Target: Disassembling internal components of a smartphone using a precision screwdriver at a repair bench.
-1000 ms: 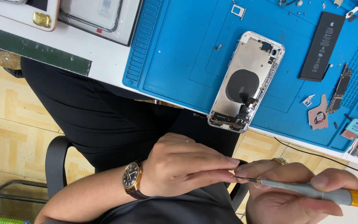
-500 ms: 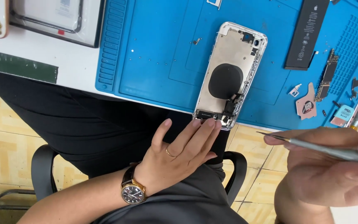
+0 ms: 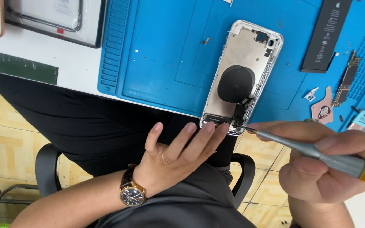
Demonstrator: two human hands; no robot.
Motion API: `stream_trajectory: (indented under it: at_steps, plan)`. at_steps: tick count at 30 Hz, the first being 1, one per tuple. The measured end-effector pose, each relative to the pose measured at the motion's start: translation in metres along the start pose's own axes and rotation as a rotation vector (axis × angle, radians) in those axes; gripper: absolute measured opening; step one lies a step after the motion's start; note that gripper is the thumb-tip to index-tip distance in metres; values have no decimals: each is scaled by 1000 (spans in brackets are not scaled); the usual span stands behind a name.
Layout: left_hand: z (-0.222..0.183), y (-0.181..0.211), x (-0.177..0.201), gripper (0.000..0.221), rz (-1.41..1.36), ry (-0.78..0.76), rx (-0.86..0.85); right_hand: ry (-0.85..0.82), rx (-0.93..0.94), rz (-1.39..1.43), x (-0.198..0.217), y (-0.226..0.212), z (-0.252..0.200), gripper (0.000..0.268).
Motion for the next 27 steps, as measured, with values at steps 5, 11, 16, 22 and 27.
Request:
stream_trajectory:
  at_steps: [5,11,16,22,27]
  plan:
    - [-1,5,4,39,2,45,12,-156,36,558,-31,-13,21,25]
    - [3,8,3,38,-18,25,-26,-300,123,555,-48,-22,20,30]
    - [7,1,11,36,-49,84,-13,-322,37,350,-49,-24,18,30]
    - [5,0,9,37,-53,81,-43,-282,44,201,-50,-32,22,30]
    - [6,-3,10,37,-52,106,-13,-282,112,197,-52,-38,25,34]
Point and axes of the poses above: each hand's wrist, its own z-axis towards the middle knuckle, its own x-axis out of the back of the hand, y = z × x, the point moved 10 cm from there along z, towards the middle knuckle, and after that the axes turned 4 degrees about -y, right-handed, at the moved point
